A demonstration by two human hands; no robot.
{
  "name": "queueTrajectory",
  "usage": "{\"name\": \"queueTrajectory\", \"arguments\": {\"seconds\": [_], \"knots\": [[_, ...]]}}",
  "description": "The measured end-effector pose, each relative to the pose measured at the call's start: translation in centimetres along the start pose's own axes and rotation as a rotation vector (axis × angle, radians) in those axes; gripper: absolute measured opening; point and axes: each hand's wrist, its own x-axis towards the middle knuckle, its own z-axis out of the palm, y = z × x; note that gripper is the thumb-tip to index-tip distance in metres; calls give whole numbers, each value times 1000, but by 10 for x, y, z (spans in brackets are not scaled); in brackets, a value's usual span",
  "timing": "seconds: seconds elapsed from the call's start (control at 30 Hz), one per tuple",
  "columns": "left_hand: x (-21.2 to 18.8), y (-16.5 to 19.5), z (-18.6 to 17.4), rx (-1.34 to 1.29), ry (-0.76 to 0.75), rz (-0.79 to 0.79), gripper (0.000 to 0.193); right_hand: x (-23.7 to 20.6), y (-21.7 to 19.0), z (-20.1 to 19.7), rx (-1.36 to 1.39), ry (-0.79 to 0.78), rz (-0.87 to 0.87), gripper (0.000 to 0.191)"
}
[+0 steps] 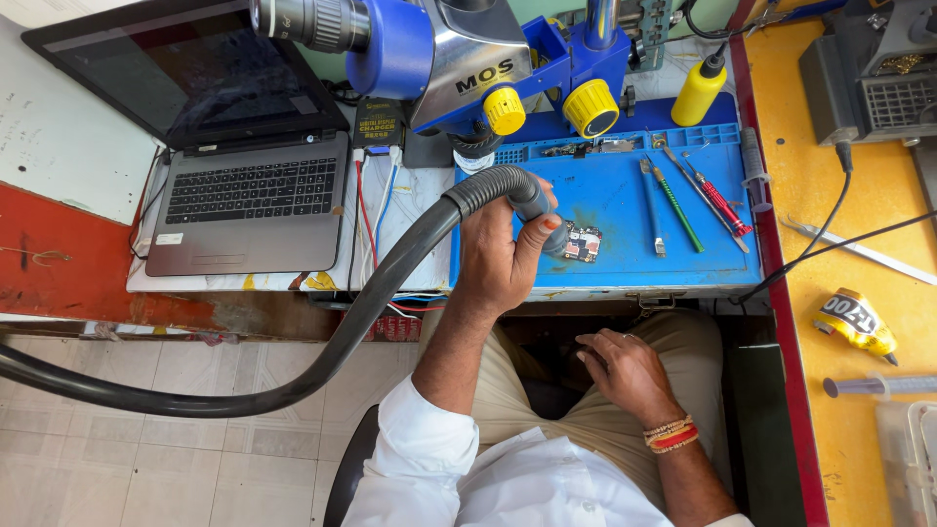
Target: The person applies flux to a small circuit board, then uses a hot air rework station to heat the board while holding it with tweezers. The person places the board on the workbench and later picks up a disassembled mobile phone, placing it on the workbench.
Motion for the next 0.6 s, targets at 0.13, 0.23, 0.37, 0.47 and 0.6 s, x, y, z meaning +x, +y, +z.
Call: {"name": "queueTrajectory", "arguments": {"seconds": [0.13,0.23,0.37,0.47,0.6], "knots": [[0,2,0,-20,-14,-41,34,0,1,0,9,30,-15,26],[1,3,3,-24,-3,10,32,-1,1,0,9,14,-5,25],[2,4,6,-38,-10,9,34,-2,4,2,8,-4,19,25],[1,5,7,-61,-38,-39,37,-3,7,4,-17,51,-29,27],[0,6,10,-59,-29,4,36,-4,9,6,-39,63,-49,28]]}}
